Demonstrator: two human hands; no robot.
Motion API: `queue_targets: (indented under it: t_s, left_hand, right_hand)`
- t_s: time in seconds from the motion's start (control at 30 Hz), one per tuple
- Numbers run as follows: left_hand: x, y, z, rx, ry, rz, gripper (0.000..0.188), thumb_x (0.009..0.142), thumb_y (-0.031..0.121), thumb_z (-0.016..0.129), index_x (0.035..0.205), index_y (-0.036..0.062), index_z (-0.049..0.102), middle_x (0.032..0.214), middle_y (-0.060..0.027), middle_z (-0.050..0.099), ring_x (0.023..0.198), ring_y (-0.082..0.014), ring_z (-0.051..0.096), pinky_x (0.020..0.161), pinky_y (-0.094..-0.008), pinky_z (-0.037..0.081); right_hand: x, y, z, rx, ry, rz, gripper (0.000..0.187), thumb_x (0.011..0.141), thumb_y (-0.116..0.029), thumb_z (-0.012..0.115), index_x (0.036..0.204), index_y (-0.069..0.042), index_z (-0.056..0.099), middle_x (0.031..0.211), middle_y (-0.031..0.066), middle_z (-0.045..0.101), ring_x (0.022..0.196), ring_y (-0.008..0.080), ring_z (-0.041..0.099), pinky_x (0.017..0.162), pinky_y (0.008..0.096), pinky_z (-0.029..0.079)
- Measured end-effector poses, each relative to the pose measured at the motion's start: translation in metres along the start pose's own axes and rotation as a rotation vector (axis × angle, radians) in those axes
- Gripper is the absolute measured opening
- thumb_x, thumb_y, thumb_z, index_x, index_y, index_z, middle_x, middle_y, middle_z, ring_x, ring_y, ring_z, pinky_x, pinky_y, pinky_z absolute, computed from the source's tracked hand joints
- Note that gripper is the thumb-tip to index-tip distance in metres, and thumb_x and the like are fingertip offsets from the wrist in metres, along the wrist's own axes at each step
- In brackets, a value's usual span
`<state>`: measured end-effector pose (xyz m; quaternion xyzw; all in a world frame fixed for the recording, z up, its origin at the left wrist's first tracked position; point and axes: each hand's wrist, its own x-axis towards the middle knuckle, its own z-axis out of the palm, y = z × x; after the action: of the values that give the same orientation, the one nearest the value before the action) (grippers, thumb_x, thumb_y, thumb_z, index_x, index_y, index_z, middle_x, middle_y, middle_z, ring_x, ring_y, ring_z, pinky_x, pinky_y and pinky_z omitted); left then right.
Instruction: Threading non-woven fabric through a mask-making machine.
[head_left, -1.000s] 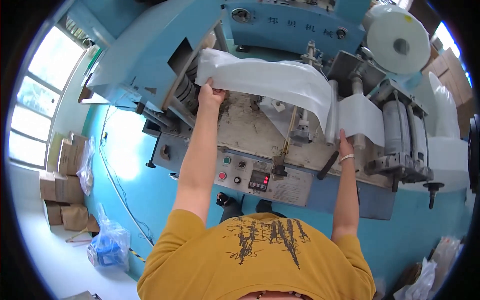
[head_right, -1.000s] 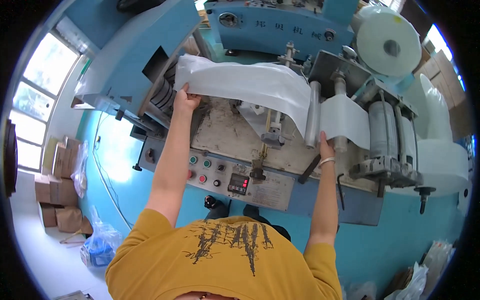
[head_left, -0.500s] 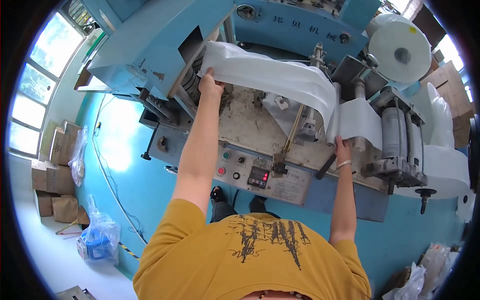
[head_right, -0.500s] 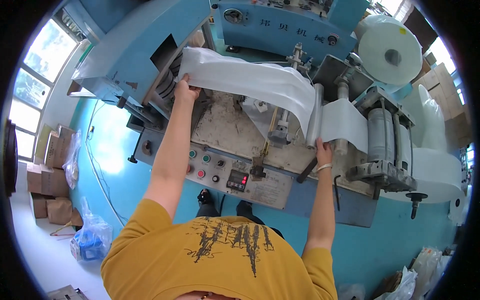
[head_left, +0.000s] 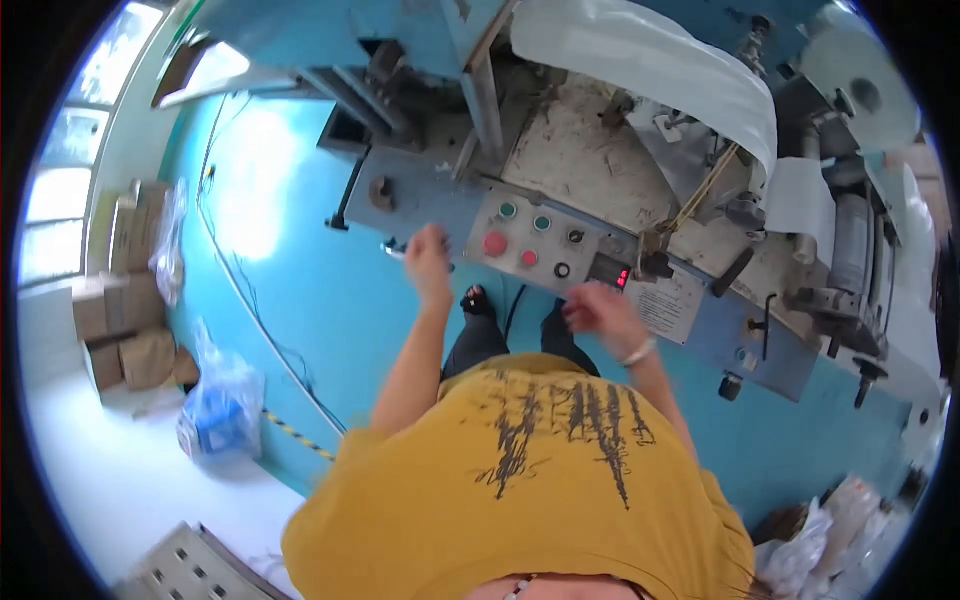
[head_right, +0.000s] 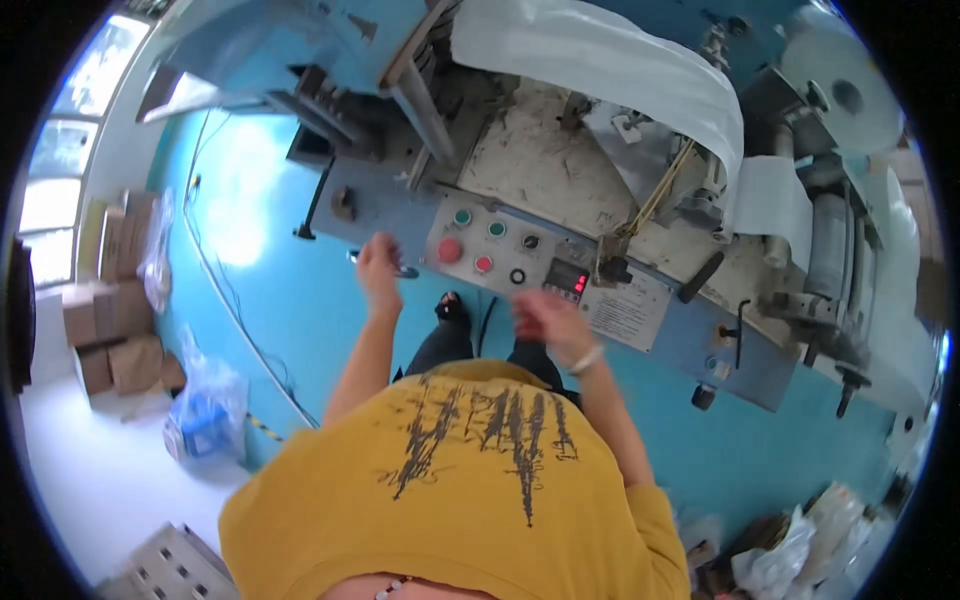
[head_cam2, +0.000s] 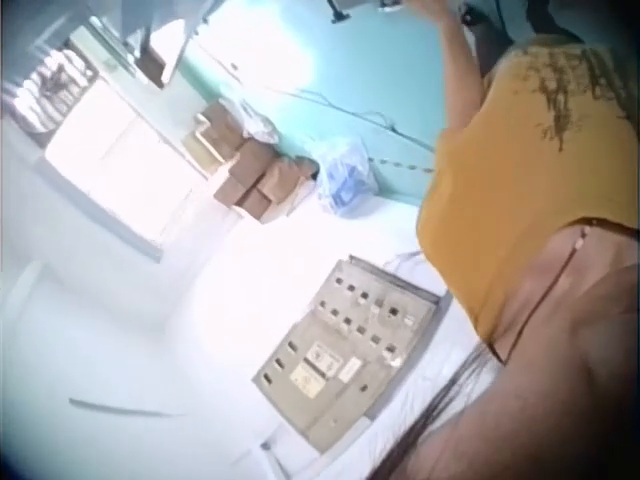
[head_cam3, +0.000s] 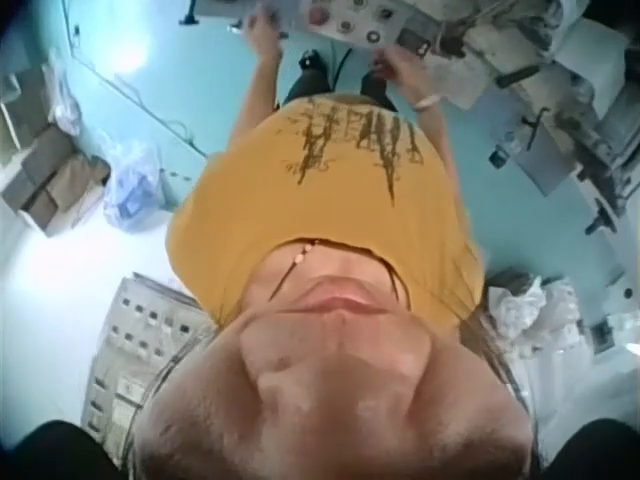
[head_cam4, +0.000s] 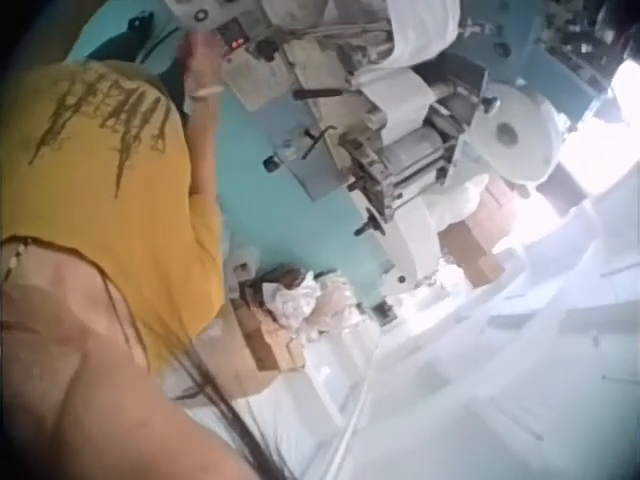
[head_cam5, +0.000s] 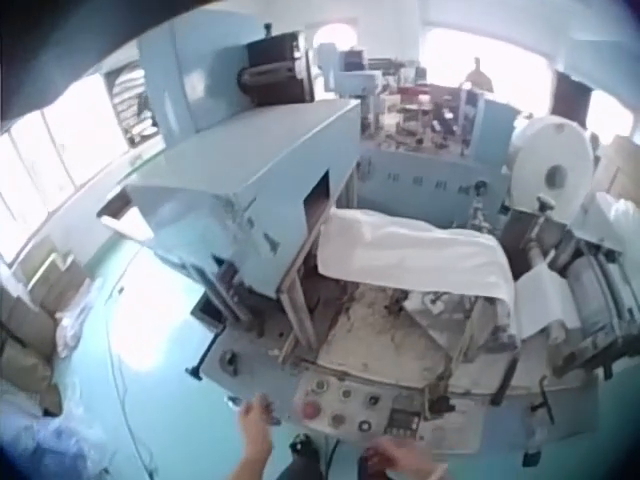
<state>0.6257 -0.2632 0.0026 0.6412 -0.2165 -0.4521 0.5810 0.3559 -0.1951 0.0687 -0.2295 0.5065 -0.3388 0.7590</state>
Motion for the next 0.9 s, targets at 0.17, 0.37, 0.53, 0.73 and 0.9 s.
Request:
queue_targets:
  t_s: [0.17,0.37,0.53,0.73,0.9]
  left_hand:
    - [0.128,-0.102,-0.198,-0.129,0.318,-0.546,0.068,0.079,0.045,0.044,0.132,0.0075,0.022,0.115,-0.0117,0.041,0.102,-0.0231,0.040,0.087,-0.0366,0.032]
    - [0.234,-0.153,-0.218,-0.402,0.245,-1.294,0.030,0.081,0.039,0.044,0.082,0.0097,0.049,0.078,-0.0039,0.055,0.073,-0.0189,0.049,0.067,-0.0406,0.038]
    - [0.238,-0.130,-0.208,-0.260,-0.015,-1.351,0.031,0.078,0.035,0.043,0.094,0.0115,0.055,0.094,-0.0072,0.059,0.089,-0.0231,0.053,0.073,-0.0482,0.040]
    - [0.231,-0.151,-0.167,-0.237,-0.463,-1.188,0.047,0.079,0.044,0.041,0.111,0.0099,0.050,0.105,-0.0108,0.057,0.099,-0.0303,0.051,0.079,-0.0542,0.039]
    - [0.243,-0.167,-0.191,-0.422,-0.138,-1.102,0.047,0.085,0.041,0.026,0.115,0.0097,0.045,0.120,-0.0121,0.046,0.110,-0.0321,0.041,0.085,-0.0598,0.030]
  right_hand:
    - [0.163,0.187,0.092,0.685,-0.288,0.785,0.035,0.085,-0.039,0.045,0.088,-0.005,0.051,0.077,0.0073,0.058,0.081,0.0252,0.057,0.073,0.0408,0.047]
    - [0.289,0.262,0.189,0.842,0.195,0.703,0.035,0.084,-0.034,0.042,0.080,0.000,0.049,0.074,0.0164,0.054,0.071,0.0275,0.056,0.074,0.0448,0.046]
    - [0.327,0.275,0.229,1.136,0.541,0.722,0.022,0.083,-0.031,0.044,0.098,-0.015,0.046,0.081,0.0064,0.056,0.065,0.0221,0.056,0.053,0.0401,0.049]
    - [0.375,0.295,0.217,1.211,0.608,0.619,0.019,0.082,-0.033,0.048,0.087,-0.015,0.047,0.073,0.0035,0.052,0.060,0.0180,0.052,0.049,0.0353,0.044]
    - [0.376,0.325,0.214,1.217,0.605,0.572,0.021,0.080,-0.035,0.051,0.077,-0.015,0.048,0.065,0.0005,0.048,0.055,0.0139,0.047,0.044,0.0305,0.040]
